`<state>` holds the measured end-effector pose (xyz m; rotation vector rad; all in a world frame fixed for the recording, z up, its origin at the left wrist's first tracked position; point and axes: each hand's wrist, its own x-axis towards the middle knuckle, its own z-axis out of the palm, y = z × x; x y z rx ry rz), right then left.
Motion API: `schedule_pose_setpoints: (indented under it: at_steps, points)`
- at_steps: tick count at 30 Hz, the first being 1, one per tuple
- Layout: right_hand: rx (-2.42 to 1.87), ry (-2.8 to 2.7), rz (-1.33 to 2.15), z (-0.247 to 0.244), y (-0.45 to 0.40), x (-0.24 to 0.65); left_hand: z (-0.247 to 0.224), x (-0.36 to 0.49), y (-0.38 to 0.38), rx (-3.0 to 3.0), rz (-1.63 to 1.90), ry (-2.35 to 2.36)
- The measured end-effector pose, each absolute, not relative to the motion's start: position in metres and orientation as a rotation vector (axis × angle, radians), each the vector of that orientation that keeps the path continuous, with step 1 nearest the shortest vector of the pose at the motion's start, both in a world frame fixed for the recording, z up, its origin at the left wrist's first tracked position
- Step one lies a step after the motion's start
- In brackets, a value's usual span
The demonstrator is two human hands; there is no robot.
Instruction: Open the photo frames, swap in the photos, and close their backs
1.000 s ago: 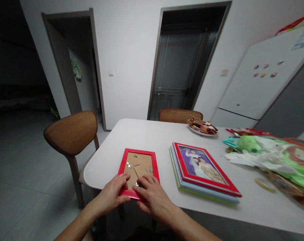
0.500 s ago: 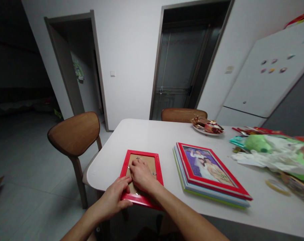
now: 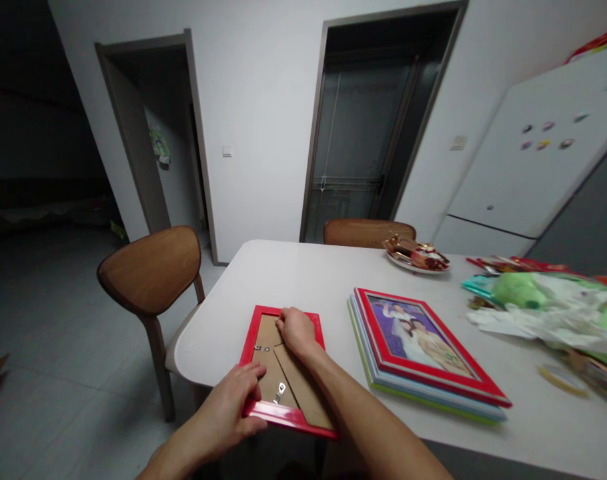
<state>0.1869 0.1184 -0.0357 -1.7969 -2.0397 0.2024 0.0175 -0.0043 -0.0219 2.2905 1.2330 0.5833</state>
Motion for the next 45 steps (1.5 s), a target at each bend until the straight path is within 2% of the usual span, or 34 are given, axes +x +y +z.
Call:
schedule_pose_setpoints:
  at_steps: [6, 16, 19, 21, 26, 30, 36, 40, 45]
  points:
    - [-1.895, -1.839, 0.22, -0.042, 0.135, 0.192, -0.018, 0.021, -0.008, 2.322, 0.532, 1.307]
    - [-1.598, -1.593, 0.423, -0.017, 0.095, 0.241, -0.031, 0.061, -0.01, 2.49, 0.357, 1.279]
    - [-1.528, -1.208, 0.611, -0.021, 0.073, 0.255, -0.022, 0.057, -0.008, 2.425, 0.535, 1.265]
    - [-1.451, -1.027, 0.764, -0.029, 0.057, 0.248, -0.01, 0.053, -0.007, 2.294, 0.786, 1.23]
    - [-1.008, -0.853, 1.374, -0.035, 0.021, 0.185, 0.019, 0.07, -0.005, 1.524, 1.387, 0.965]
    - [-0.68, -0.65, 1.369, 0.003, 0.011, 0.187, 0.04, 0.093, 0.0, 1.148, 1.616, 0.77]
    - [-1.094, -0.792, 1.2, 0.061, 0.013, 0.324, 0.046, 0.137, 0.015, 1.057, 1.349, 0.599]
    - [-1.329, -0.827, 1.112, 0.056, 0.017, 0.403, 0.023, 0.191, 0.023, 1.241, 1.213, 0.62]
    - [-1.524, -0.839, 1.024, 0.038, 0.022, 0.442, 0.0, 0.235, 0.029, 1.377, 1.143, 0.792]
